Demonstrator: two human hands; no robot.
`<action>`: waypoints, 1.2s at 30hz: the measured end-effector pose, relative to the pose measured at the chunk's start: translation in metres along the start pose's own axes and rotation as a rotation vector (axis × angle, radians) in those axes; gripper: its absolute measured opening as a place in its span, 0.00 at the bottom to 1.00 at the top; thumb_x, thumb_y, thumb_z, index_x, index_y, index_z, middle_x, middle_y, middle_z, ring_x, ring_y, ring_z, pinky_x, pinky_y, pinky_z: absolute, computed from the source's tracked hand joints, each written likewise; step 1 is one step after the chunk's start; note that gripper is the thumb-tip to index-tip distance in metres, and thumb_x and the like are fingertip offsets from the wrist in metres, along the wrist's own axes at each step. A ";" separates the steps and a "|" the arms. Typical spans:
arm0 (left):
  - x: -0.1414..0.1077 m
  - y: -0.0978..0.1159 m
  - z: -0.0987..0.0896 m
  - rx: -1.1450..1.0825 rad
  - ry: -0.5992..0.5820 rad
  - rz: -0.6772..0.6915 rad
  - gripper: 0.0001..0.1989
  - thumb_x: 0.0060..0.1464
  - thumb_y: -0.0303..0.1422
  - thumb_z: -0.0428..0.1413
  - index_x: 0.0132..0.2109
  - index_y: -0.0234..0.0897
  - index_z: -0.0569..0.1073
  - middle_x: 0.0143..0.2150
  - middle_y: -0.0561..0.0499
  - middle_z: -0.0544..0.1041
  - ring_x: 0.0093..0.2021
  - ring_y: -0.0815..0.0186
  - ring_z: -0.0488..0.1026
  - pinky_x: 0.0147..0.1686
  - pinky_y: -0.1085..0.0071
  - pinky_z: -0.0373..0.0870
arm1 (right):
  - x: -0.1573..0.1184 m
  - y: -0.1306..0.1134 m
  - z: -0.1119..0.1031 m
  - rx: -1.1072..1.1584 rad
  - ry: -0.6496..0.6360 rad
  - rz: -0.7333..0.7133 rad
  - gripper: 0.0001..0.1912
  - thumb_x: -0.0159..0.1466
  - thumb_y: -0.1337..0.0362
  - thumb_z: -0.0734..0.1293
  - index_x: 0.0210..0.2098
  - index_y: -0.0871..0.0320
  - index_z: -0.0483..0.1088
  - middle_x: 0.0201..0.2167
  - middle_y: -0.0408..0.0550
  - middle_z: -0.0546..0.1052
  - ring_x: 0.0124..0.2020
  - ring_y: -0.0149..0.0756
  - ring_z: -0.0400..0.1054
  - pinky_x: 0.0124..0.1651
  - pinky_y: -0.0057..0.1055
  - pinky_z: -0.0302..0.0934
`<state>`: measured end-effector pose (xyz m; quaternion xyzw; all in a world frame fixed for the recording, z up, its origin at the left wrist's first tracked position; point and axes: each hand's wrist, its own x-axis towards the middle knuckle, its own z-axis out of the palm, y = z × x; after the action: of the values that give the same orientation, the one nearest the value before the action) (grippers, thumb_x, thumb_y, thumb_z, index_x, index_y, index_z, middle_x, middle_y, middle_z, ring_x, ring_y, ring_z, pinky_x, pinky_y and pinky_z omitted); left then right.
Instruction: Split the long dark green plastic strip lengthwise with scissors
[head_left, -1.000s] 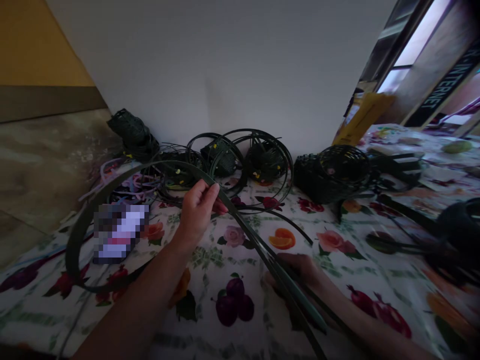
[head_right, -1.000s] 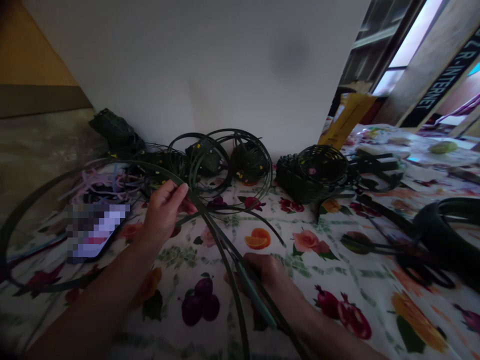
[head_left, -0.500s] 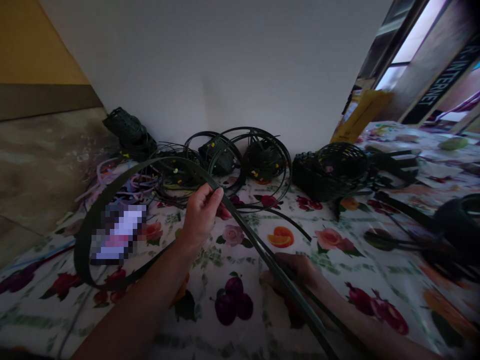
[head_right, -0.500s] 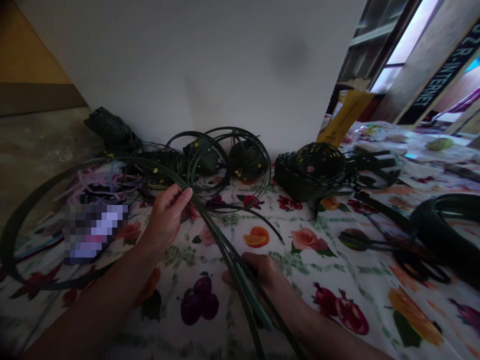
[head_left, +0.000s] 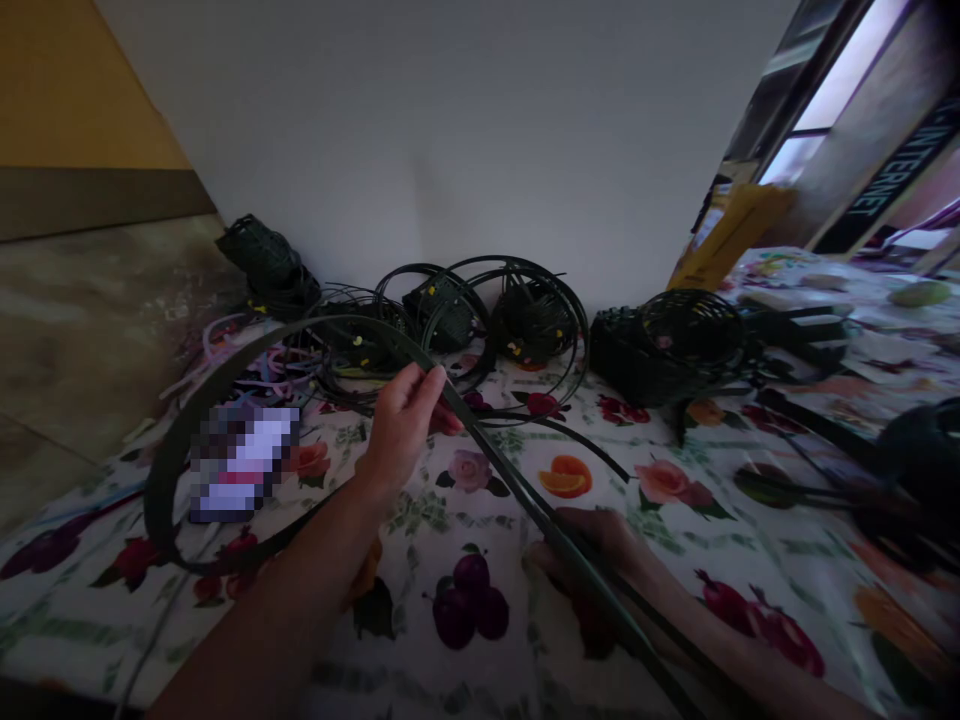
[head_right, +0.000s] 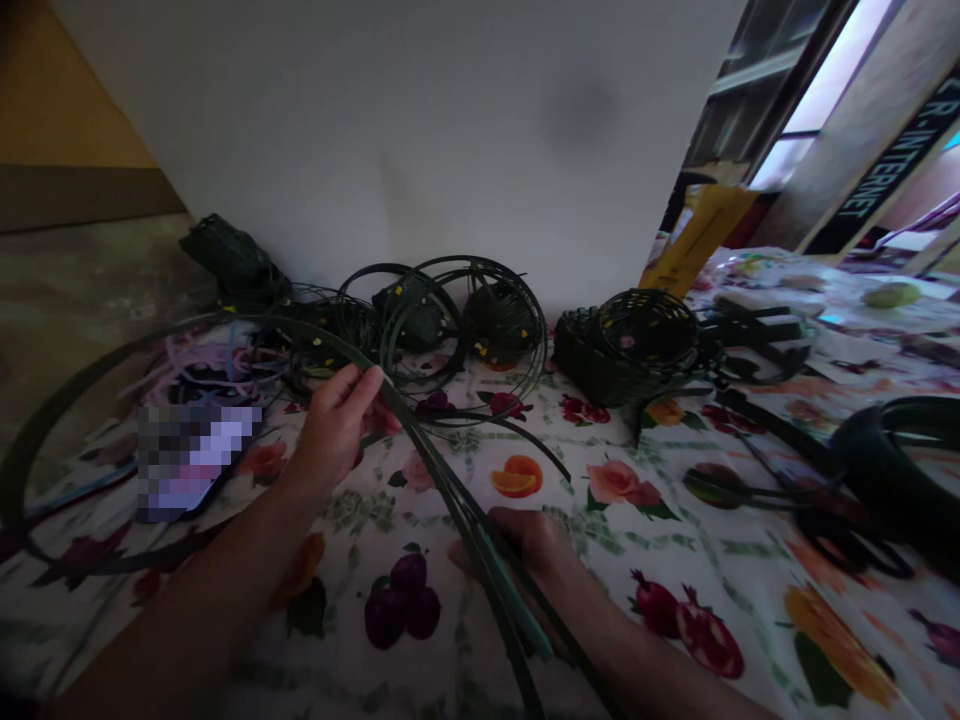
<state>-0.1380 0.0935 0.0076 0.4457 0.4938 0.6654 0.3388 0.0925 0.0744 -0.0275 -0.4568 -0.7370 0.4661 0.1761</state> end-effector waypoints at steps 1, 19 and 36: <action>0.002 0.001 -0.002 0.005 0.024 0.027 0.13 0.55 0.41 0.58 0.32 0.36 0.67 0.22 0.56 0.71 0.18 0.71 0.71 0.18 0.76 0.69 | 0.000 0.000 0.001 0.007 -0.002 0.000 0.23 0.57 0.46 0.66 0.20 0.59 0.63 0.17 0.41 0.64 0.21 0.29 0.58 0.24 0.25 0.50; -0.002 -0.007 0.000 0.048 0.002 0.062 0.11 0.56 0.39 0.57 0.32 0.36 0.68 0.21 0.58 0.68 0.18 0.72 0.70 0.19 0.77 0.67 | -0.001 0.000 0.000 0.020 -0.035 0.031 0.22 0.56 0.46 0.67 0.22 0.59 0.63 0.18 0.40 0.63 0.21 0.29 0.56 0.24 0.26 0.48; -0.003 -0.007 0.003 0.027 0.007 0.040 0.12 0.55 0.39 0.58 0.31 0.36 0.68 0.20 0.57 0.69 0.18 0.71 0.70 0.18 0.76 0.67 | 0.001 0.005 0.004 0.042 -0.010 -0.002 0.22 0.57 0.46 0.66 0.21 0.59 0.63 0.18 0.41 0.64 0.22 0.28 0.56 0.23 0.25 0.50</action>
<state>-0.1341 0.0936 0.0005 0.4578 0.4950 0.6668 0.3175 0.0922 0.0739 -0.0336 -0.4497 -0.7285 0.4835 0.1822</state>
